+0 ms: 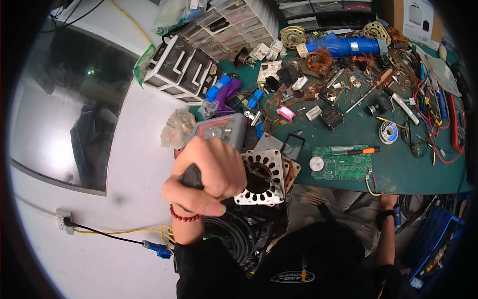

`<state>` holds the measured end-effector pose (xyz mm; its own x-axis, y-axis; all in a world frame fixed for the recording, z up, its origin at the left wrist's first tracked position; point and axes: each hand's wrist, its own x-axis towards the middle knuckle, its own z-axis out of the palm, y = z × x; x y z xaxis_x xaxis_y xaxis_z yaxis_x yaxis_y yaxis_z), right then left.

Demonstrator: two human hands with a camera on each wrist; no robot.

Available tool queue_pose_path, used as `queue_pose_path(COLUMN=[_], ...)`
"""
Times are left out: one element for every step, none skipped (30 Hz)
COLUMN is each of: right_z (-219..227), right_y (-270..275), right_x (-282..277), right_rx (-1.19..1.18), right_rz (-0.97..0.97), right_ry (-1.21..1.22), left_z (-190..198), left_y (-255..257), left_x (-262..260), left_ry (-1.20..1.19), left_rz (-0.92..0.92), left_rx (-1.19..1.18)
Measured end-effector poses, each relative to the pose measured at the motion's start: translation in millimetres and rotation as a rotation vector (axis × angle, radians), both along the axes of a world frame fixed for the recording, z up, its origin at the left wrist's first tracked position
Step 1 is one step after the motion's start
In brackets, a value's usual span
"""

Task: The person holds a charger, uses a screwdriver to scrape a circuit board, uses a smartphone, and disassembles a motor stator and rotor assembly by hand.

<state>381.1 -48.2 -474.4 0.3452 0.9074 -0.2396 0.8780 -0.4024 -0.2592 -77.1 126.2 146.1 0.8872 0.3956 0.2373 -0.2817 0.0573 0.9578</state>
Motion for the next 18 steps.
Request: queue_pose_path(right_z=[21, 58, 77, 74, 69, 63, 56, 48, 40, 36, 37, 38, 40, 43, 45, 47, 48, 48], right_y=[6, 14, 18, 16, 13, 10, 7, 5, 4, 4, 2, -2, -2, -1, 1, 4, 8, 9], right_x=[-6, -16, -23, -23, -21, -19, -18, -17, -17, -18, -17, -16, -16, -15, -14, -14, -13, -14], right_rx=[0.005, -0.097, -0.204, -0.210, -0.255, -0.301, -0.311, -0.322, -0.330, -0.333, -0.337, -0.342, -0.340, -0.336, -0.331, -0.323, -0.314, -0.308], right_rz=[0.001, 0.011, 0.017, 0.012, 0.016, 0.023, 0.025, 0.043, 0.062, 0.069, 0.082, 0.093, 0.096, 0.097, 0.097, 0.096, 0.096, 0.096], right_ry=[0.005, 0.050, 0.094, 0.096, 0.076, 0.056, 0.056, -0.051, -0.157, -0.155, -0.142, -0.130, -0.116, -0.101, -0.087, -0.072, -0.057, -0.039], left_z=[-7, -8, -9, -12, -14, -13, -15, -15, -11, -25, -28, -29, -29, -32, -34, -36, -39, -39], left_y=[8, 10, 11, 11, 11, -1, -16, -31, -42, -53, -57, -60, -51, -43, -36, -31, -28, -30], left_x=[-3, -2, -2, 0, 3, 8, 16, 23, 27, 29, 39, 47, 40, 40, 41, 41, 41, 39], left_ry=[-0.019, -0.014, -0.014, -0.016, -0.012, 0.011, 0.016, 0.023, 0.153, 0.042, -0.038, -0.120, -0.105, -0.105, -0.077, -0.050, -0.044, -0.044], left_rz=[-0.024, -0.026, -0.047, -0.068, -0.080, 0.066, 0.264, 0.462, 0.630, 0.818, 1.039, 1.257, 1.205, 1.207, 1.310, 1.411, 1.460, 1.460], left_rx=[-0.014, -0.011, 0.013, 0.030, 0.051, 0.059, 0.087, 0.118, 0.198, 0.188, 0.117, 0.042, 0.034, 0.034, 0.020, 0.008, 0.050, 0.056])
